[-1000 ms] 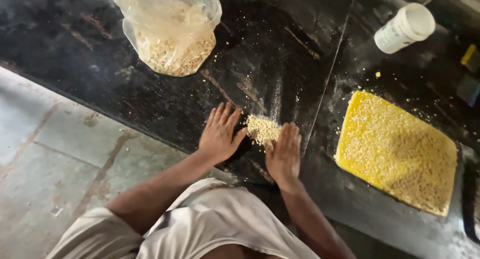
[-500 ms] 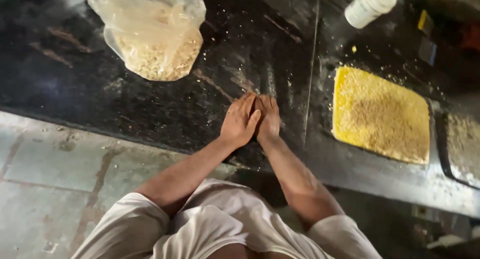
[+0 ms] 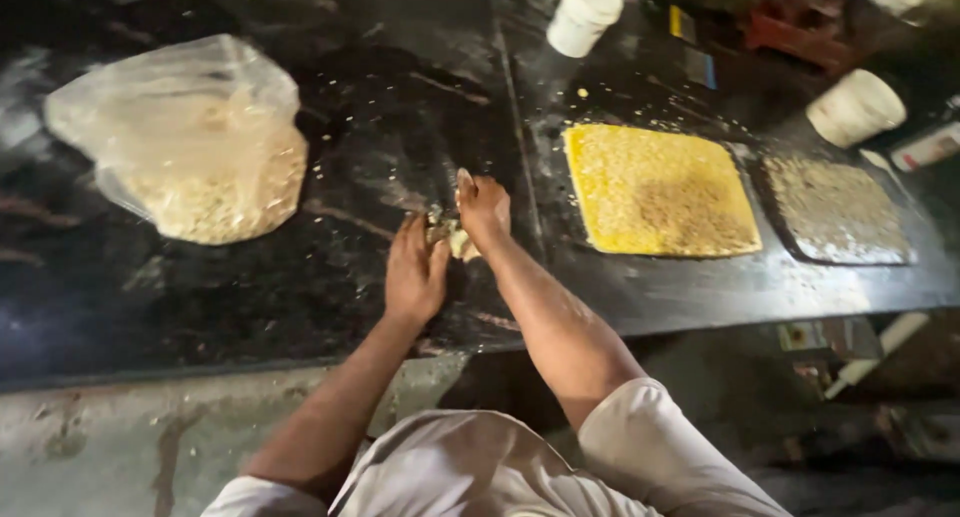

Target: The recorder is sprinkling crushed nuts over rectangular blocks of yellow and dark fudge.

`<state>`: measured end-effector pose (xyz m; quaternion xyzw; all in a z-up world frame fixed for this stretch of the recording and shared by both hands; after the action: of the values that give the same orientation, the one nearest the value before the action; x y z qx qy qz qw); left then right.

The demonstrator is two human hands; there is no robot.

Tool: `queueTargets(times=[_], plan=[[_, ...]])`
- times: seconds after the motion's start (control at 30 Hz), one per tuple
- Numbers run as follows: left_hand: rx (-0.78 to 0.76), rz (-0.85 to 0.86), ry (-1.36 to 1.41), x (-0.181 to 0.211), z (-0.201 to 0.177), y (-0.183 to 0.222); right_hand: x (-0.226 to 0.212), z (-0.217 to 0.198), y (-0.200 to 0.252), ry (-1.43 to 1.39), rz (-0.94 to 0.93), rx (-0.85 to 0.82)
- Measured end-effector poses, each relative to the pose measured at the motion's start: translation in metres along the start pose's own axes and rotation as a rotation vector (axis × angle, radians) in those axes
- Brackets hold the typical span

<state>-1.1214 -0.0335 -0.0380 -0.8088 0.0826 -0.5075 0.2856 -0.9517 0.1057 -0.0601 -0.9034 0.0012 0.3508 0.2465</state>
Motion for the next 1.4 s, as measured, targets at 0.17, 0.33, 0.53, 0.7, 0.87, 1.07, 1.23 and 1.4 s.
queueTargets(times=[0.17, 0.33, 0.53, 0.7, 0.87, 1.07, 1.23, 1.4], plan=[[-0.044, 0.022, -0.075, 0.000, 0.005, 0.001, 0.042, -0.009, -0.007, -0.777, 0.561, -0.030], [-0.082, 0.085, -0.186, -0.001, 0.007, 0.004, 0.070, -0.054, -0.020, -1.070, 0.776, 0.037], [-0.180, 0.245, -0.432, 0.035, 0.024, 0.021, 0.171, -0.154, -0.018, -1.326, 0.946, 0.094], [-0.305, 0.274, -0.594, 0.074, 0.110, 0.065, 0.304, -0.276, -0.018, -1.336, 0.988, 0.230], [-0.372, 0.309, -0.530, 0.138, 0.210, 0.099, 0.426, -0.382, 0.009, -1.255, 0.965, 0.411], [-0.391, 0.392, -0.689, 0.184, 0.279, 0.109, 0.528, -0.469, 0.012, -1.190, 0.975, 0.517], [-0.400, 0.417, -0.958, 0.177, 0.287, 0.108, 0.620, -0.526, -0.012, -1.024, 0.940, 0.655], [-0.404, 0.395, -1.049, 0.159, 0.286, 0.112, 0.666, -0.563, -0.050, -0.594, 1.004, 0.637]])
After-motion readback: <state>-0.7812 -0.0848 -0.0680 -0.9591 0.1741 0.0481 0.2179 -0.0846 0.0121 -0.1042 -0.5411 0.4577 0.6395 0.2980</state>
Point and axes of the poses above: each hand's wrist, its own y-axis away from the middle knuckle, its own z-axis out of the palm, x = y × z, the point moved 10 cm from there along -y, towards the middle knuckle, and after that the axes turned 4 degrees about x, right-handed, at the moved point
